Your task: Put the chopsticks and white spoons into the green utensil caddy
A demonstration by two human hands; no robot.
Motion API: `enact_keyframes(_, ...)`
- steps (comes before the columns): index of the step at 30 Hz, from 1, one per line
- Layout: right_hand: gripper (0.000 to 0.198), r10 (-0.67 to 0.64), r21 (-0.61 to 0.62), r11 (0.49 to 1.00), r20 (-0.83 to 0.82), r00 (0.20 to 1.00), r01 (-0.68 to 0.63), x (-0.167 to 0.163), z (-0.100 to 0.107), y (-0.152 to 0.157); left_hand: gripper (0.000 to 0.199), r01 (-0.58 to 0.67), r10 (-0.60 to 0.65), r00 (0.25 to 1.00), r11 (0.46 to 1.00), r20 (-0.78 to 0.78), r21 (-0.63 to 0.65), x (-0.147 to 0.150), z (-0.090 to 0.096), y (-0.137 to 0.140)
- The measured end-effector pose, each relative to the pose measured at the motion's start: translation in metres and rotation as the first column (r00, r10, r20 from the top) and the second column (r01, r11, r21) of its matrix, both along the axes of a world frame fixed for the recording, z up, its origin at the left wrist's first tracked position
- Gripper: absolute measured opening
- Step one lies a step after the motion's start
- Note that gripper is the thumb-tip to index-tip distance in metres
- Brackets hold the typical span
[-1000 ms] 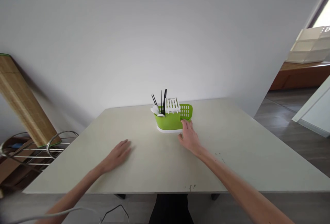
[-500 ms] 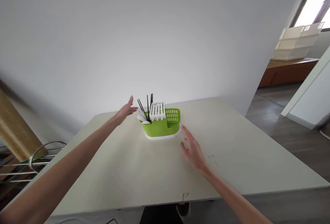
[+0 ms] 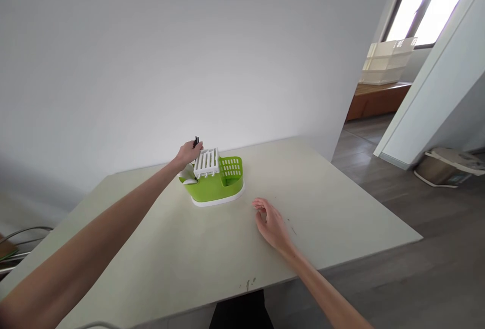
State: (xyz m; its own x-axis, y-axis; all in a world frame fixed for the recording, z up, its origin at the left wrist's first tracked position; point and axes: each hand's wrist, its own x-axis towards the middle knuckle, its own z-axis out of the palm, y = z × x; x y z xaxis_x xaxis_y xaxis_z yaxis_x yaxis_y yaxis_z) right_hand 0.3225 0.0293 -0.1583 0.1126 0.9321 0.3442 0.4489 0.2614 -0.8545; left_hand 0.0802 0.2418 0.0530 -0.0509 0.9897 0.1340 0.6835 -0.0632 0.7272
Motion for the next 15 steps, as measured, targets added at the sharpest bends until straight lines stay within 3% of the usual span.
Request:
enact_keyframes(4, 0.033, 0.012, 0.003, 1.0, 0.01, 1.0, -0.012, 0.002, 0.002, -0.002, 0.03, 0.01, -0.018, 0.994, 0.997, 0.103, 0.082, -0.003, -0.002, -0.004)
enact_keyframes(6, 0.033, 0.024, 0.003, 1.0, 0.014, 1.0, -0.024, 0.003, 0.002, -0.003, 0.028, -0.016, -0.033, 0.956, 0.986, 0.292, 0.164, -0.01, 0.003, -0.004)
enact_keyframes(7, 0.032, 0.03, 0.002, 1.0, 0.016, 0.999, -0.03, 0.003, 0.002, -0.003, 0.026, -0.07, -0.035, 0.9, 0.973, 0.435, 0.222, -0.017, 0.008, -0.003)
enact_keyframes(9, 0.032, 0.039, -0.003, 0.999, 0.019, 0.999, -0.039, 0.005, 0.002, -0.004, 0.025, -0.268, -0.032, 0.689, 0.917, 0.724, 0.295, -0.039, 0.022, 0.001)
enact_keyframes(11, 0.032, 0.047, -0.009, 0.999, 0.019, 0.999, -0.047, 0.006, 0.001, -0.005, 0.029, -0.447, -0.014, 0.493, 0.854, 0.87, 0.267, -0.071, 0.038, 0.002)
enact_keyframes(12, 0.032, 0.049, -0.015, 0.999, 0.02, 0.999, -0.048, 0.006, 0.001, -0.005, 0.031, -0.474, -0.003, 0.452, 0.846, 0.892, 0.243, -0.09, 0.045, 0.0)
enact_keyframes(15, 0.03, 0.047, -0.042, 0.998, 0.034, 0.998, -0.045, 0.007, 0.001, -0.007, 0.031, -0.319, -0.1, 0.576, 0.887, 0.812, 0.335, -0.143, 0.06, -0.026)
